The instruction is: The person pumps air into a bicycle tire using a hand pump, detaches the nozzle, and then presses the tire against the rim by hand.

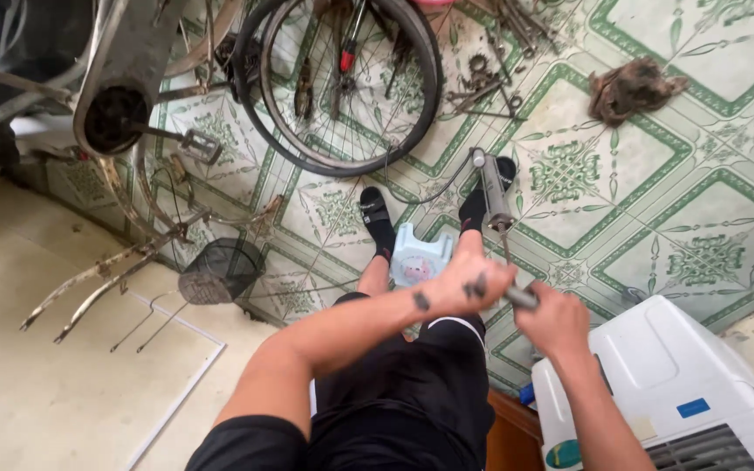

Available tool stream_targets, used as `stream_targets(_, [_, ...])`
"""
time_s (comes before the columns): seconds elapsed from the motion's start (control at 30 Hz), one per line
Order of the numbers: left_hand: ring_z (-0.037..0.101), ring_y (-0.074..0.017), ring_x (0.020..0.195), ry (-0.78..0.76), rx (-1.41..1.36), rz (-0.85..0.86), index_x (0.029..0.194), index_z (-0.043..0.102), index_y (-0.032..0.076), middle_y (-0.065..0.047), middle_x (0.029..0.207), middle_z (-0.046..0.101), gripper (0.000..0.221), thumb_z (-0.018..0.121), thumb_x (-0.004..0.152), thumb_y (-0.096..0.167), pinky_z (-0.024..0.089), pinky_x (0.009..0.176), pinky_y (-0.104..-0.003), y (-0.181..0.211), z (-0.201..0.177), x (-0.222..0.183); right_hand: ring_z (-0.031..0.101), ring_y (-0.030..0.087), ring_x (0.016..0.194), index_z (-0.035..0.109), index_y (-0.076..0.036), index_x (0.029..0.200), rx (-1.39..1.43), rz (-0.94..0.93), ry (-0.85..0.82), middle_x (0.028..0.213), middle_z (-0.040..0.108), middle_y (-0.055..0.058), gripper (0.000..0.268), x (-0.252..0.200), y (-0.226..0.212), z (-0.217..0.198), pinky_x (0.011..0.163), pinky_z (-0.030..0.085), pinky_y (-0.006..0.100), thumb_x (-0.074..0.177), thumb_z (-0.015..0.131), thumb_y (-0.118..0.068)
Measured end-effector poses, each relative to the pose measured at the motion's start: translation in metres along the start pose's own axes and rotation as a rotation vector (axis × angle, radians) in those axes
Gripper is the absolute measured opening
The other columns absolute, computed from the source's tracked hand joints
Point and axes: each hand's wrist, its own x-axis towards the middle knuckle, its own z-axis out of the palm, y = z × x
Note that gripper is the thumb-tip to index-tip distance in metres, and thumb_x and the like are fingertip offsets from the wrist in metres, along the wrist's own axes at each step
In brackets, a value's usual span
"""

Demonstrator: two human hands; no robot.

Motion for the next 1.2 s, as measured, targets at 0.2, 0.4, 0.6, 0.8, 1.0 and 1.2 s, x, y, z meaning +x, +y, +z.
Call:
stream_targets(0.2, [0.073,-0.0358,0.064,-0.168,0.109,-0.262,0.092,0.065,0.006,-0.016,0.072,0.073,0.016,0.056,0.087,0.018,0.057,0.057,-0.048,-0.101,0.075,0.017,0.071,0.046,0.084,0.078,-0.015,0.086,-0.107,0.082,-0.1,0.084,0.073,0.024,0.022,0.091,0.008,0.049,0.08,0.056,0.056,0.082,0.066,-0.034])
stream_targets(0.4, [0.075,-0.0361,0.072,-0.154,0.196,-0.406,0.085,0.069,0.007,-0.016,0.079,0.074,0.017,0.056,0.088,0.019,0.059,0.064,-0.048,-0.141,0.107,0.037,0.072,0.044,0.091,0.08,-0.017,0.094,-0.143,0.1,-0.235,0.093,0.075,0.024,0.026,0.135,0.021,0.072,0.084,0.057,0.052,0.082,0.065,-0.034])
stream_targets(0.6, [0.076,-0.0344,0.077,-0.274,0.253,-0.503,0.078,0.074,0.013,-0.016,0.084,0.075,0.02,0.058,0.086,0.022,0.059,0.066,-0.046,-0.145,0.134,0.021,0.071,0.046,0.091,0.08,-0.015,0.094,-0.107,0.079,-0.214,0.093,0.074,0.026,0.025,0.117,0.02,0.067,0.084,0.057,0.053,0.081,0.065,-0.031])
stream_targets(0.8, [0.063,-0.0446,0.067,-0.024,-0.132,-0.227,0.082,0.065,0.004,-0.021,0.07,0.058,0.011,0.064,0.073,0.009,0.047,0.052,-0.054,0.025,-0.033,-0.012,0.071,0.045,0.088,0.073,-0.012,0.106,-0.001,0.104,-0.273,0.088,0.074,0.024,0.032,-0.012,-0.021,-0.036,0.079,0.056,0.054,0.082,0.069,-0.033])
stream_targets(1.0, [0.068,-0.0308,0.06,-0.142,-0.054,-0.044,0.104,0.06,-0.002,-0.022,0.104,0.065,0.022,0.062,0.083,0.004,0.052,0.048,-0.043,0.109,-0.099,-0.024,0.072,0.039,0.072,0.074,-0.02,0.101,0.036,0.001,-0.145,0.07,0.073,0.015,0.036,-0.087,-0.027,-0.068,0.068,0.056,0.051,0.067,0.074,-0.03])
stream_targets(1.2, [0.072,-0.0353,0.072,-0.056,0.016,-0.142,0.099,0.06,0.005,-0.015,0.091,0.071,0.013,0.059,0.089,0.013,0.057,0.062,-0.047,-0.024,0.021,0.0,0.071,0.044,0.079,0.076,-0.016,0.086,-0.077,0.022,-0.089,0.078,0.073,0.021,0.019,0.026,0.001,0.01,0.077,0.056,0.055,0.08,0.065,-0.03])
